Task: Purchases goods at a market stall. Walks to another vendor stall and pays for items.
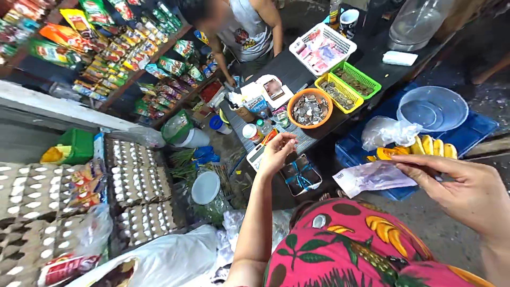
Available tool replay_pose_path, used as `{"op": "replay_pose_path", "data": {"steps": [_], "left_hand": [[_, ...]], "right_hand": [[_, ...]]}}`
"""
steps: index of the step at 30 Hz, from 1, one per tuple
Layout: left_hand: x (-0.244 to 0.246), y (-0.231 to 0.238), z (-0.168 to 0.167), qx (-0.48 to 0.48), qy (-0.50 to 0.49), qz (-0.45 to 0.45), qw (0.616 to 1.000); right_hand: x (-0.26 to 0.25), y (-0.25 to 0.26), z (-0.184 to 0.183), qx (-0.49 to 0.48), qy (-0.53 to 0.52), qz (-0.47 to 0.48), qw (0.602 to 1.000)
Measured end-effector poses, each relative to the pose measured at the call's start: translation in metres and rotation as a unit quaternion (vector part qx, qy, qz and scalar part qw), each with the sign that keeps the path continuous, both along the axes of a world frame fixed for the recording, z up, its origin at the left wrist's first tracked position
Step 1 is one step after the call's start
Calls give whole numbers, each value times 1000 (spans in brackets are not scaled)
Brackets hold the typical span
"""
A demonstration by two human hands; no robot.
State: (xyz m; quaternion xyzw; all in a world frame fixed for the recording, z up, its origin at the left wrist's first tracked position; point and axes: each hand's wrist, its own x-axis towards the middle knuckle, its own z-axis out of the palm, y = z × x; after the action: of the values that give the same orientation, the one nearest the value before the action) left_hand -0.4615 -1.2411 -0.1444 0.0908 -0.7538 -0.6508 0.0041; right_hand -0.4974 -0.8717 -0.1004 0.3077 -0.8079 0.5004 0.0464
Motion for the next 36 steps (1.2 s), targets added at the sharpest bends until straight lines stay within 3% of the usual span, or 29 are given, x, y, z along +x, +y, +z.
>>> {"op": "replay_pose_path", "data": {"steps": [11,22,36], "left_hand": [[3,-6,7,61,6,121,991],[4,-3,11,119,13,148,982],[-6,-30,7,70,33,219,973]], "right_hand": [[-3,8,8,-11,9,7,1000],[-9,-6,12,40,29,25,998],[5,-11,9,67,57,-5,996]]}}
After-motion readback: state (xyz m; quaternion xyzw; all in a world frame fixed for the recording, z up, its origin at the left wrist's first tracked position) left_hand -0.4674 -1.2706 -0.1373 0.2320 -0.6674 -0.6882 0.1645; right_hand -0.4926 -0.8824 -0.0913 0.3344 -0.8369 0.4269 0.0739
